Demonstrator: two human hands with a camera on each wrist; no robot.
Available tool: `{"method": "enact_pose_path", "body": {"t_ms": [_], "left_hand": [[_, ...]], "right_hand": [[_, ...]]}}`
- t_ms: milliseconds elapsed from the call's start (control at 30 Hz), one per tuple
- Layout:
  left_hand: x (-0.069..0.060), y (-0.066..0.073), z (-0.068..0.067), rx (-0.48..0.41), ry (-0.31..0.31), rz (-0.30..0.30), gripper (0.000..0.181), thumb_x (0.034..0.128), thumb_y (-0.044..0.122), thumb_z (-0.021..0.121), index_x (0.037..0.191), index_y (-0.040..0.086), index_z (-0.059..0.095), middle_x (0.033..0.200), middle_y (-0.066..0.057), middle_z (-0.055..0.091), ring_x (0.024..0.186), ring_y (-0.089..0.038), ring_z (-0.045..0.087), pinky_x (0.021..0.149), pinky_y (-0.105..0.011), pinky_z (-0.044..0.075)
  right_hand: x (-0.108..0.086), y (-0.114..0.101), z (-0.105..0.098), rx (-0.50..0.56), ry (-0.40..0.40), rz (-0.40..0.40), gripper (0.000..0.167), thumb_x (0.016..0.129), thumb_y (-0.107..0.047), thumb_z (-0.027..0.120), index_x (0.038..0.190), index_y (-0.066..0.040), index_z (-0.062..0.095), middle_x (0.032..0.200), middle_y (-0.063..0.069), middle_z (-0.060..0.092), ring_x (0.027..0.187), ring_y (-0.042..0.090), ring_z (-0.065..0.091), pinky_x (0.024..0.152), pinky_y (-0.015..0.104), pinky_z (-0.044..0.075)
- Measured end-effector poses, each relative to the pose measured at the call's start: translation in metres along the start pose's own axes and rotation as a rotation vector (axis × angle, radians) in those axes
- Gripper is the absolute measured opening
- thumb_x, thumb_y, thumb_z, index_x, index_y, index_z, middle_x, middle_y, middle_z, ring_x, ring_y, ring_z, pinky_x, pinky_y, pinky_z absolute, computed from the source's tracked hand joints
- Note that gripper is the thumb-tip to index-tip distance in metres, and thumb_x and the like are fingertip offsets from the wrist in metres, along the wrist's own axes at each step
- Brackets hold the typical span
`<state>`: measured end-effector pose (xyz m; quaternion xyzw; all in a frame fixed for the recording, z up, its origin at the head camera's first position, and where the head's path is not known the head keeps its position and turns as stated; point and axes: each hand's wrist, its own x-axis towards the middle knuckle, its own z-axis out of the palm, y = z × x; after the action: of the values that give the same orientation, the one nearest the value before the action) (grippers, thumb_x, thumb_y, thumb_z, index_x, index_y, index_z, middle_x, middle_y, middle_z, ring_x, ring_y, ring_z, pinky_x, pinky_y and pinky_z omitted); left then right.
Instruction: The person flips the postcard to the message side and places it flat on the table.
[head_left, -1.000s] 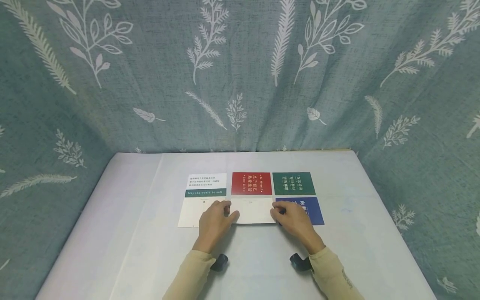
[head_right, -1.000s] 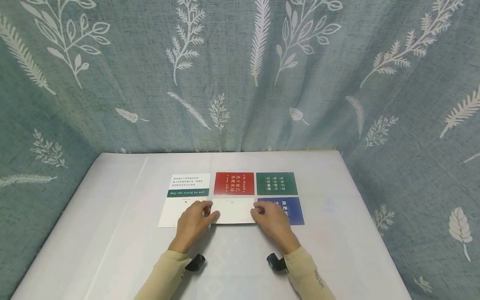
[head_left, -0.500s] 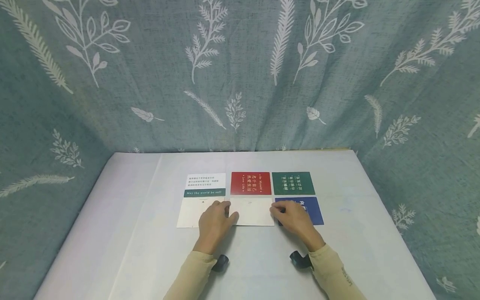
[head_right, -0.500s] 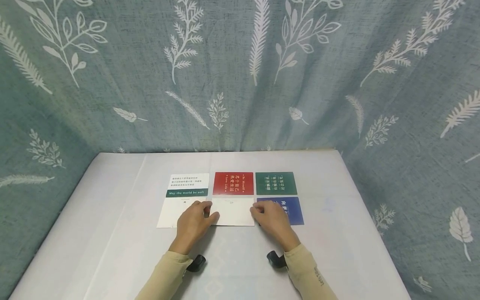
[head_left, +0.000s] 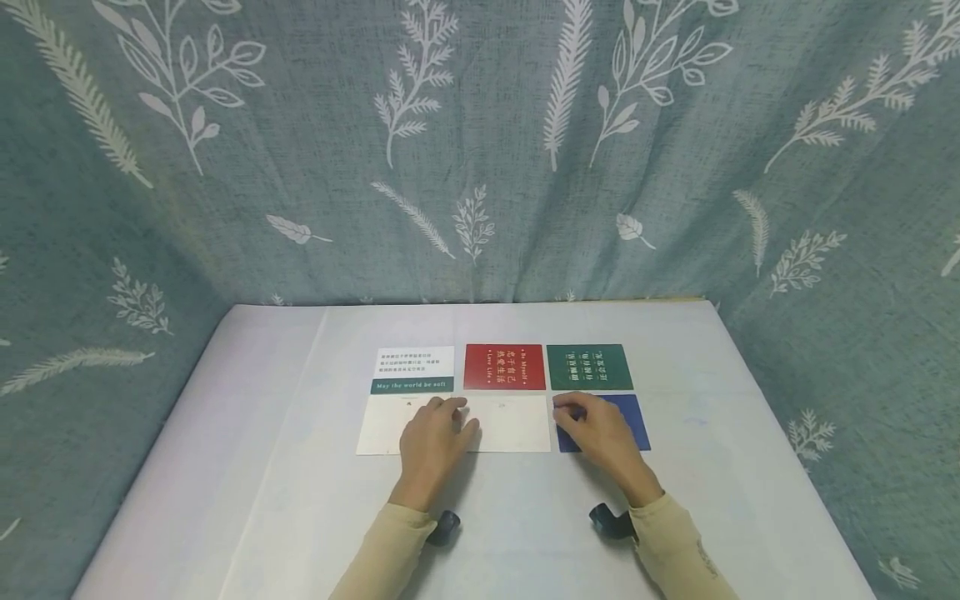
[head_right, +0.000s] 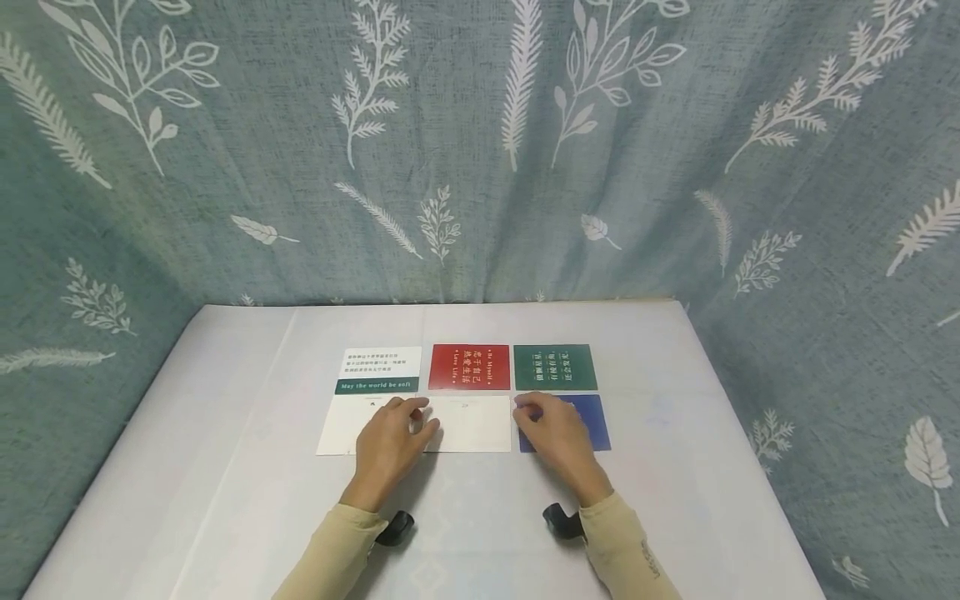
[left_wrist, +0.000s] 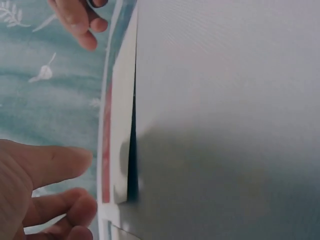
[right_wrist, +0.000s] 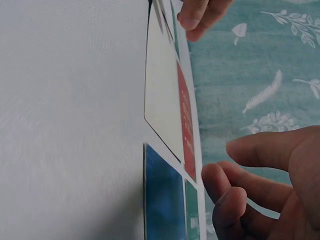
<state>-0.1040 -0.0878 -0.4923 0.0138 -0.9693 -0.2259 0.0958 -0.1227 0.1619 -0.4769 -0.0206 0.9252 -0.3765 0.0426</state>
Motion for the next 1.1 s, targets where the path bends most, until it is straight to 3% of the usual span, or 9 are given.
{"method": "enact_pose_path", "body": {"t_ms": [133, 367, 567, 733, 867, 1100], "left_hand": [[-0.001, 0.005, 0.002, -0.032, 0.042, 0.041, 0.030, 0.0835, 0.027, 0.079, 0.110, 0.013, 0.078, 0.086, 0.000, 0.068, 0.072, -0.017, 0.060, 0.060, -0.031, 0.048], [-0.003, 0.020, 0.010, -0.106, 0.062, 0.119, 0.027, 0.0842, 0.027, 0.078, 0.107, 0.014, 0.078, 0.083, 0.001, 0.068, 0.073, -0.017, 0.060, 0.065, -0.032, 0.044], [-0.005, 0.039, 0.024, -0.097, 0.035, 0.186, 0.026, 0.0840, 0.028, 0.077, 0.107, 0.015, 0.079, 0.082, 0.003, 0.068, 0.075, -0.018, 0.060, 0.067, -0.033, 0.043], [-0.006, 0.053, 0.034, -0.109, -0.014, 0.226, 0.027, 0.0836, 0.029, 0.078, 0.108, 0.016, 0.078, 0.080, 0.005, 0.066, 0.075, -0.016, 0.060, 0.067, -0.033, 0.043], [-0.005, 0.061, 0.039, -0.124, -0.058, 0.236, 0.028, 0.0837, 0.029, 0.080, 0.109, 0.017, 0.078, 0.077, 0.007, 0.063, 0.072, -0.014, 0.058, 0.067, -0.031, 0.042], [0.000, 0.075, 0.044, -0.129, -0.123, 0.269, 0.030, 0.0850, 0.031, 0.079, 0.111, 0.017, 0.078, 0.078, 0.008, 0.062, 0.072, -0.011, 0.055, 0.068, -0.029, 0.042]], "right_hand": [[-0.004, 0.003, -0.009, 0.016, 0.034, 0.011, 0.029, 0.093, -0.023, 0.069, 0.120, -0.015, 0.074, 0.093, 0.000, 0.065, 0.067, 0.016, 0.050, 0.054, 0.029, 0.038], [-0.010, 0.018, -0.026, -0.004, 0.127, -0.043, 0.032, 0.093, -0.020, 0.068, 0.124, -0.012, 0.070, 0.090, 0.001, 0.065, 0.067, 0.016, 0.052, 0.057, 0.030, 0.039], [-0.017, 0.039, -0.037, -0.049, 0.142, -0.006, 0.036, 0.095, -0.018, 0.068, 0.129, -0.008, 0.066, 0.091, 0.005, 0.065, 0.071, 0.016, 0.052, 0.059, 0.028, 0.039], [-0.023, 0.055, -0.048, -0.063, 0.167, 0.016, 0.038, 0.095, -0.018, 0.068, 0.131, -0.006, 0.064, 0.106, 0.008, 0.069, 0.075, 0.016, 0.055, 0.059, 0.026, 0.041], [-0.026, 0.065, -0.055, -0.077, 0.198, 0.034, 0.037, 0.095, -0.018, 0.067, 0.130, -0.007, 0.064, 0.109, 0.010, 0.070, 0.077, 0.017, 0.058, 0.062, 0.028, 0.043], [-0.031, 0.074, -0.064, -0.097, 0.183, 0.051, 0.041, 0.095, -0.019, 0.068, 0.133, -0.003, 0.061, 0.112, 0.015, 0.070, 0.079, 0.020, 0.058, 0.068, 0.035, 0.043]]}}
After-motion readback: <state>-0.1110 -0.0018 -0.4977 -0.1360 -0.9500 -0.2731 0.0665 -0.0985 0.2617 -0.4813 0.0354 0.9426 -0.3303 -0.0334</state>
